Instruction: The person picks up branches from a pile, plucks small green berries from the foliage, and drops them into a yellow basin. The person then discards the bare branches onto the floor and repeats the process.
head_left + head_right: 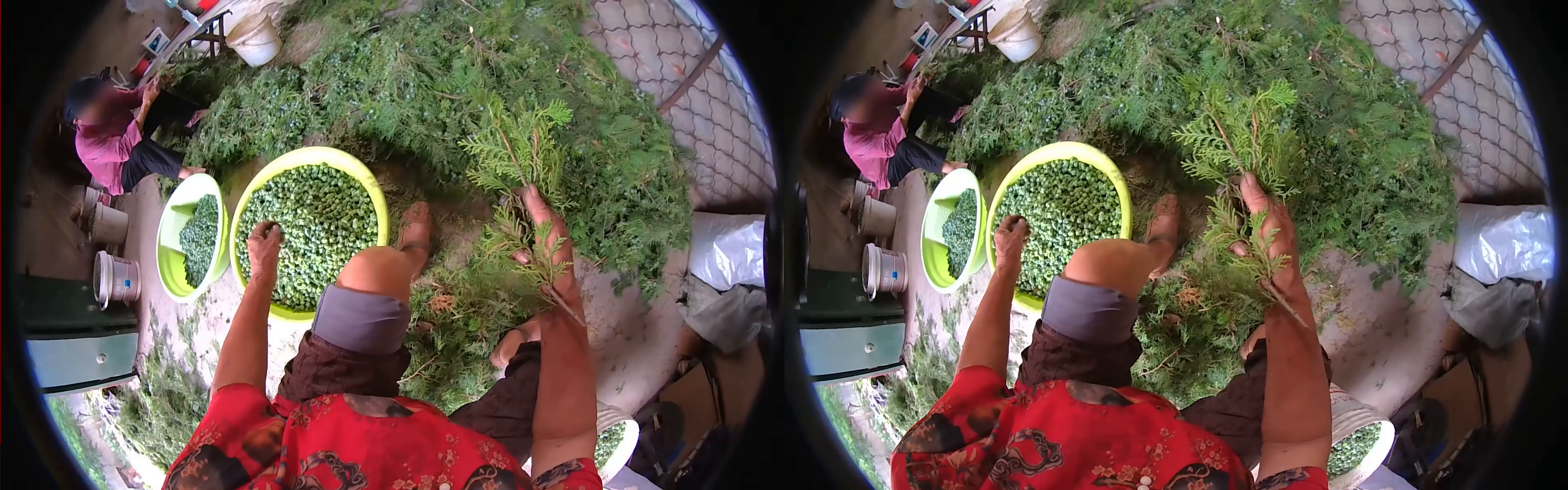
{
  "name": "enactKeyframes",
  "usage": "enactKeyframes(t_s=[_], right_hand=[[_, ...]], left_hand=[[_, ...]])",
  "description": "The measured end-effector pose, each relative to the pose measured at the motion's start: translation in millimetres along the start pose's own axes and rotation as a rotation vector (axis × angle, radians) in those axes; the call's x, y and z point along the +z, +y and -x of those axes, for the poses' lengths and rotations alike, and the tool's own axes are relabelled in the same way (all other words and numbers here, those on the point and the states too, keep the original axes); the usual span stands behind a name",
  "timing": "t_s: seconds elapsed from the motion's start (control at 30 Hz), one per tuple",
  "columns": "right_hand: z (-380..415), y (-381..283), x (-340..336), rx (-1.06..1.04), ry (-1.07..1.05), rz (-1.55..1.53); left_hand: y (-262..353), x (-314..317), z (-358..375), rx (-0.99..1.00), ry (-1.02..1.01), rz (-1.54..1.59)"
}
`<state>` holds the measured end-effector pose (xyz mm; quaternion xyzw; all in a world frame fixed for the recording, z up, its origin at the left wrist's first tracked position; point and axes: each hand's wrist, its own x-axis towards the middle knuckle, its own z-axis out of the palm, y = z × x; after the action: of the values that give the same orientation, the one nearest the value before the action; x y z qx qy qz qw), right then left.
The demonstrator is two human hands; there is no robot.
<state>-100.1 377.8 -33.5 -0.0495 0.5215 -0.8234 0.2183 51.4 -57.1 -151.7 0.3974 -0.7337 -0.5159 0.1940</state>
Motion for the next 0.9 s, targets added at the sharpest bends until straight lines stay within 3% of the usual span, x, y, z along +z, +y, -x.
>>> enactKeyframes(t_s=[0.03, 0.07, 0.17, 0.2, 0.27, 0.4, 0.43, 0.5, 0.53, 0.6, 0.63, 0.7, 0.73, 0.77, 0.8, 0.83, 0.87, 0.9], right_hand=[[-7.4, 10.1, -17.5, -0.021, -0.051, 0.339], [-13.4, 9.7, -19.0, -0.059, -0.095, 0.677], [0.7, 8.2, -12.6, -0.19, -0.076, 0.328], [2.2, 6.6, -16.0, -0.172, -0.142, 0.289], [4.6, 6.6, -15.3, -0.146, -0.21, 0.246], [1.5, 14.1, -20.4, -0.335, -0.187, 0.539], [-0.8, 13.8, -25.7, -0.402, -0.224, 0.807], [0.6, 9.4, -1.8, -0.439, -0.102, 0.95], [1.4, 7.1, 10.1, -0.451, -0.039, 1.02], [-4.8, 1.7, 25.5, -0.161, 0.186, 0.911], [-8.2, 7.6, 21.2, -0.218, 0.18, 0.935], [-9.4, 15.1, 15.0, -0.292, 0.185, 1.036], [-9.2, 16.7, 14.4, -0.367, 0.186, 1.138], [-7.2, 14.7, 17.2, -0.367, 0.185, 1.134], [-4.0, 9.0, 21.6, -0.55, 0.171, 1.223], [-1.4, 4.5, 24.5, -0.735, 0.157, 1.307], [-0.2, 2.5, 24.7, -0.737, 0.156, 1.306], [1.0, 0.9, 23.9, -0.732, 0.173, 1.381]], left_hand=[[2.4, -4.3, 1.5, 0.018, -0.059, -0.239], [2.0, -5.8, 0.5, 0.021, -0.058, -0.239], [1.2, -12.3, -2.9, 0.027, 0.004, -0.299], [9.7, -8.2, 4.3, -0.064, 0.008, -0.039], [6.3, -13.7, -1.8, -0.098, -0.001, 0.039], [7.7, -16.4, -3.4, -0.16, -0.003, 0.003], [7.5, -15.0, -4.4, -0.16, -0.002, 0.003], [0.6, -11.1, -8.5, -0.151, -0.047, 0.037], [-18.5, -17.1, -19.9, 0.113, -0.109, -0.283], [-16.2, -22.7, -22.0, 0.15, -0.105, -0.631], [-14.6, -23.5, -23.4, 0.151, -0.106, -0.632], [9.5, -21.7, -15.9, -0.089, -0.074, -0.361], [20.0, -19.4, -11.1, -0.089, -0.073, -0.363], [30.3, -17.1, -6.1, -0.196, -0.064, -0.042], [35.9, -15.8, -5.0, -0.298, -0.055, 0.282], [29.3, -19.9, -13.1, -0.306, -0.183, 0.507], [33.6, -19.2, -13.9, -0.305, -0.181, 0.508], [38.2, -19.1, -14.3, -0.312, -0.33, 0.754]])
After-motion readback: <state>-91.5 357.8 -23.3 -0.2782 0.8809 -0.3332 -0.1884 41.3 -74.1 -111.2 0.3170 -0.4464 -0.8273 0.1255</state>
